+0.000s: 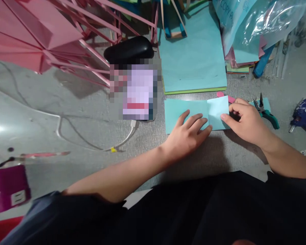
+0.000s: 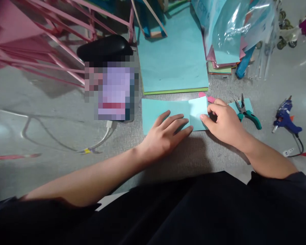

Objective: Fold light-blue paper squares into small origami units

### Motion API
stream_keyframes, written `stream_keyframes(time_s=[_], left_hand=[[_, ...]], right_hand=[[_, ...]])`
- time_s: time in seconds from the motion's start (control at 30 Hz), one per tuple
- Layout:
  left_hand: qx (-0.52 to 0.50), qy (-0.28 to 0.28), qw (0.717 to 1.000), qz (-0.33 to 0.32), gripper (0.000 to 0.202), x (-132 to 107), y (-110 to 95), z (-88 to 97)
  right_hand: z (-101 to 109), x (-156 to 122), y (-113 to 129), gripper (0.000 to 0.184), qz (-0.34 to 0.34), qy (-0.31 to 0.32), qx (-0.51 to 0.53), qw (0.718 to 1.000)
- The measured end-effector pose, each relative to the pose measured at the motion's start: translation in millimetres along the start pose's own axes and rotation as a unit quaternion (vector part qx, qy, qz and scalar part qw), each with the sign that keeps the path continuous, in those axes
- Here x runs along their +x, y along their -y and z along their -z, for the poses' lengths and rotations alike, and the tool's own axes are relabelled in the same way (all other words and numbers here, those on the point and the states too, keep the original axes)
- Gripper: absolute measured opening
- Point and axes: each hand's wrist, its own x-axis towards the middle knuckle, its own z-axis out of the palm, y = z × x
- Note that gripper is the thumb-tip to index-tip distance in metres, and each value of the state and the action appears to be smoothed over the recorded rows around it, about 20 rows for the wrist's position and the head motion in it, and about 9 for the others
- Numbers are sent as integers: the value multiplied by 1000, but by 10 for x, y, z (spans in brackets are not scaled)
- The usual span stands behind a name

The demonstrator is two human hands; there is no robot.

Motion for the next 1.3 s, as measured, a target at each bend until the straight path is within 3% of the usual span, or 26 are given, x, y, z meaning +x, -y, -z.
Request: stream_keyframes(time_s=[0.1,0.23,0.37,0.47,0.67,0.83,1.03,1.3], left_hand=[[-1,9,1000,8,29,12,-5,31],[-21,15,1000,11,26,49,63,60],[-9,10,1000,13,24,60,145,57],[-11,1,1000,9,24,44,165,34],[-23,25,999,12,28,-10,89,12],[-31,61,998,13,35,-44,-56,68],[-39,90,995,20,40,-31,-127,110],[-34,99,994,21,46,-26,-115,86]], right_hand=[[38,-4,34,38,26,25,2,999],[141,34,-7,45,137,86,-30,986],[209,97,-109,31,252,71,-154,953],[162,134,-180,27,298,58,-197,932],[23,168,-257,31,329,95,-138,929],[1,191,-262,32,368,89,-134,916],[-36,173,-270,19,365,91,-111,920],[-39,139,-255,29,347,95,-139,923]])
